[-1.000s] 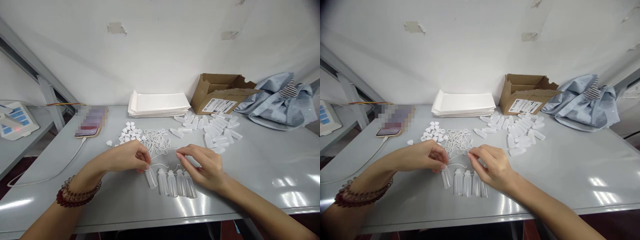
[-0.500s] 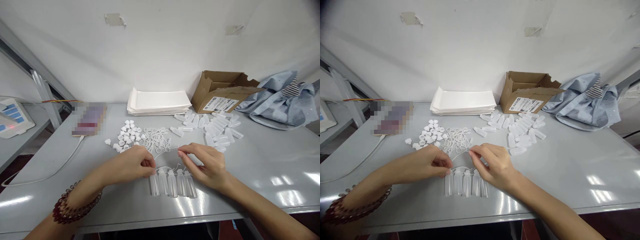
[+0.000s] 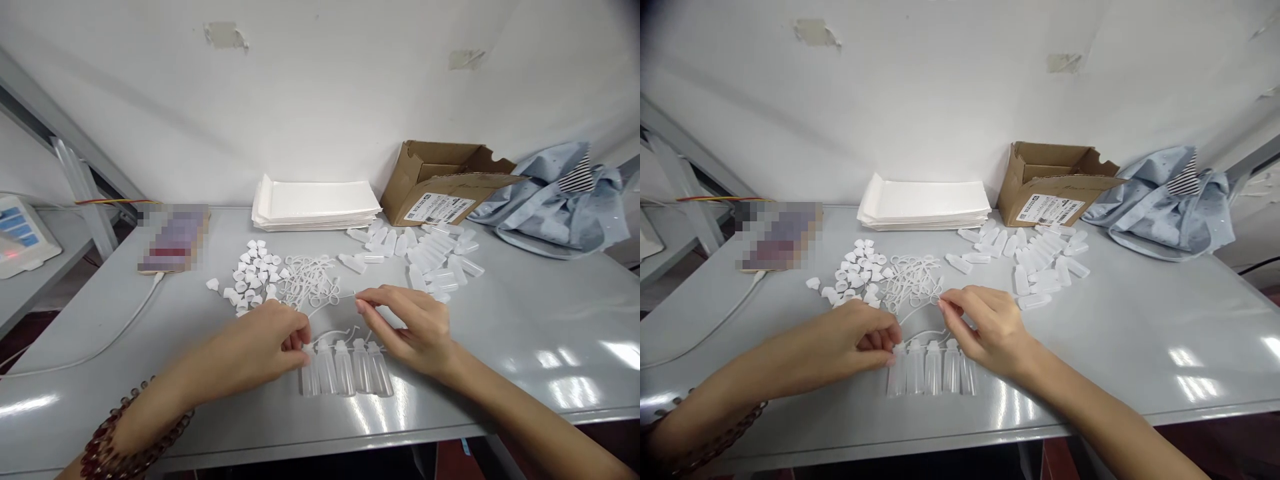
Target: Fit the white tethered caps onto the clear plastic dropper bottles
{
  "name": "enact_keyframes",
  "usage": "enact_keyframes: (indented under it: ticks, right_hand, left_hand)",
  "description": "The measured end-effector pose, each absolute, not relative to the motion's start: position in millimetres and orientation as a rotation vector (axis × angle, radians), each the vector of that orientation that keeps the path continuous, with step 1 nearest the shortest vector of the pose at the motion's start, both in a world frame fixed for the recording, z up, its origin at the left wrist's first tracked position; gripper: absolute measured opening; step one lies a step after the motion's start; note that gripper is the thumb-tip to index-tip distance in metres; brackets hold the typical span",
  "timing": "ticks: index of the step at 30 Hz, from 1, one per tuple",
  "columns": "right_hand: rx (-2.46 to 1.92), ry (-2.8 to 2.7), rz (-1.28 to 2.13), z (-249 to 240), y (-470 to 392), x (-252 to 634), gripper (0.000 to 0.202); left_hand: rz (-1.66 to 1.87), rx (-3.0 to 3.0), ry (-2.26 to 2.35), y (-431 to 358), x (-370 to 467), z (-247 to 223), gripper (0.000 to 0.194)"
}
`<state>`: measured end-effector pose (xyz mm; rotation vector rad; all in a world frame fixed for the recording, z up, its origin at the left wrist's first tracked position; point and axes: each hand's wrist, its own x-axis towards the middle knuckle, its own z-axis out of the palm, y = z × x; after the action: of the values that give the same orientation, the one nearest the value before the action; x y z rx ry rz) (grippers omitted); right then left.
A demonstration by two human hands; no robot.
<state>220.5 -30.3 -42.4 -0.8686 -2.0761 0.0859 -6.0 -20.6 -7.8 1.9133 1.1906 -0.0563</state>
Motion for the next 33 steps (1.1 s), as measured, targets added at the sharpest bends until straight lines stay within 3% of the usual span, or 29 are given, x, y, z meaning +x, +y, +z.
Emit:
enact_keyframes:
  ticks: [5, 13, 22, 28, 33]
  right_hand:
    - [-0.966, -2.107, 0.045, -46, -16, 230, 0.008]
    - [-1.154, -2.211, 0.001, -68, 27, 256, 0.016]
    - [-1.136, -2.349, -0.035, -83, 38, 242, 0.016]
    - [-1.155, -2.319, -0.071, -72, 29, 243, 0.018]
    - [-0.946, -2.201, 0.066, -45, -2, 233, 0.023]
  left_hand:
    - [-0.034, 1.926, 1.167, -15, -8, -5, 0.017]
    - [0.273, 2.214, 1.505, -2, 0, -21, 0.023]
    - [0.290, 2.326, 1.540, -3, 19, -39, 0.029]
    - [0.866, 1.957, 1.438, -1, 11, -32, 0.016]
    - [1.040, 1.625, 1.424, -9, 14, -24, 0.013]
